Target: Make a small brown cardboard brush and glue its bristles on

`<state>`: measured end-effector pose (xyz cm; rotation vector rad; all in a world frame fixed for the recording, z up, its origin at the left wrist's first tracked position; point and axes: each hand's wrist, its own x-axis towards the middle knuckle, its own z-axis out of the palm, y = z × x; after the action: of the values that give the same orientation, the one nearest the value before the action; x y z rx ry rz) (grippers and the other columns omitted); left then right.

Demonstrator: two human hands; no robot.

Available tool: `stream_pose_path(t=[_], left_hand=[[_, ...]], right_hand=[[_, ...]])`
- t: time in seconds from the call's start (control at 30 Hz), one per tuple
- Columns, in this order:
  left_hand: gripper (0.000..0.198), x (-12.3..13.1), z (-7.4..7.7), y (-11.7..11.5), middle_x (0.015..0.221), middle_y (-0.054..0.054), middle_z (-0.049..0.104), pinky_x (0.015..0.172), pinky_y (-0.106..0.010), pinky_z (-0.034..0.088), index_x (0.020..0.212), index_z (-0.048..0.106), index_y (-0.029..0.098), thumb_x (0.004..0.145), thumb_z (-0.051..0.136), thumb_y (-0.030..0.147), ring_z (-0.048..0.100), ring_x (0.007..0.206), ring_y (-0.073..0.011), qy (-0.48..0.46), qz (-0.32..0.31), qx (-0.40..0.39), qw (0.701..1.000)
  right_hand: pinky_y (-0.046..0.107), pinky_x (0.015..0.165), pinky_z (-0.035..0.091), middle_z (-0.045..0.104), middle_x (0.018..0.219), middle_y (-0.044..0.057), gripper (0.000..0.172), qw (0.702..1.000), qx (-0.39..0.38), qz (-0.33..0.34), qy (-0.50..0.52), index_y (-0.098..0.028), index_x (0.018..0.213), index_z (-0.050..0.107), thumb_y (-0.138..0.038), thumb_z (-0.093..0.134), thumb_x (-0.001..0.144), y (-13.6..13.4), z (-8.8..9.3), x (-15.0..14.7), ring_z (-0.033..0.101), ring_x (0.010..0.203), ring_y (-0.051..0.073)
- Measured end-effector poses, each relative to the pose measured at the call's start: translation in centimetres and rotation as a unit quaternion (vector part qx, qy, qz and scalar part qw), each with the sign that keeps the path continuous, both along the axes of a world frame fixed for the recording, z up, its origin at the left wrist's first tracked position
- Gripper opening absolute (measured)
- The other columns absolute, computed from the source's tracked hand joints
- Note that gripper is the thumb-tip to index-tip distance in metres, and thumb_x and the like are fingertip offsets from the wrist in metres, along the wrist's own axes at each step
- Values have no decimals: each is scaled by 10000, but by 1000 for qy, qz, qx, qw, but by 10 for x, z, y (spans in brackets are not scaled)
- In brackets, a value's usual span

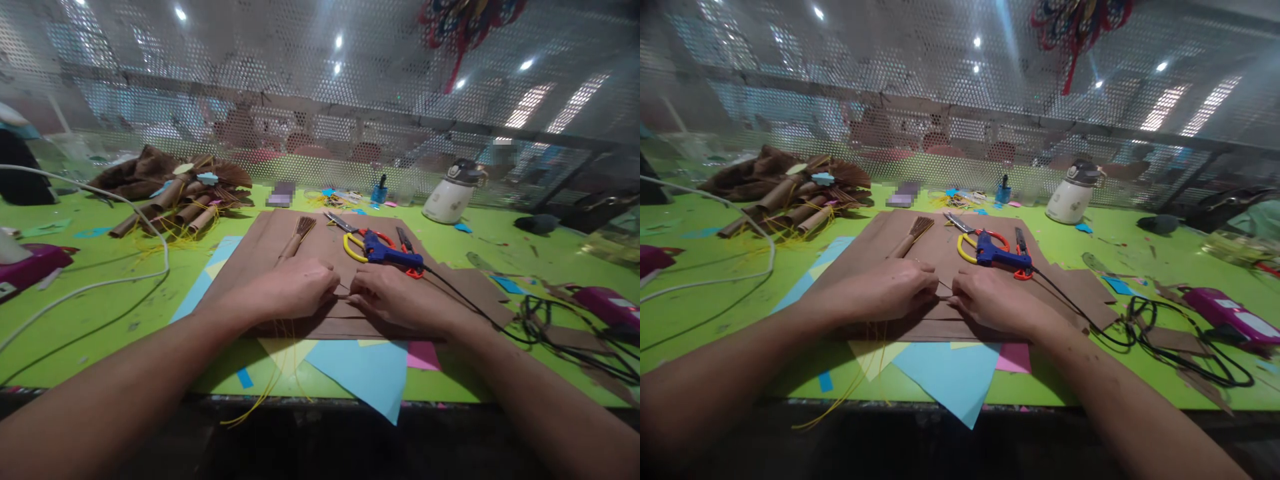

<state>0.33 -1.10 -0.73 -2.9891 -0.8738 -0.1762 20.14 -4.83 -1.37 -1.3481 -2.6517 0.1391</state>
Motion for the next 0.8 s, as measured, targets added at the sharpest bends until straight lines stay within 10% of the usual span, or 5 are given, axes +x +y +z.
stream_pose_path(t=[0.8], left_hand=[[188,4,4,-10,733,-69,629,676,-311,429,754,631,137,794,451,171,556,578,-146,7,5,6,1000]], right_hand=[[245,599,332,592,796,76,124,997,17,-8,-79,-139,800,576,-200,483,854,-7,6,-2,543,711,154]])
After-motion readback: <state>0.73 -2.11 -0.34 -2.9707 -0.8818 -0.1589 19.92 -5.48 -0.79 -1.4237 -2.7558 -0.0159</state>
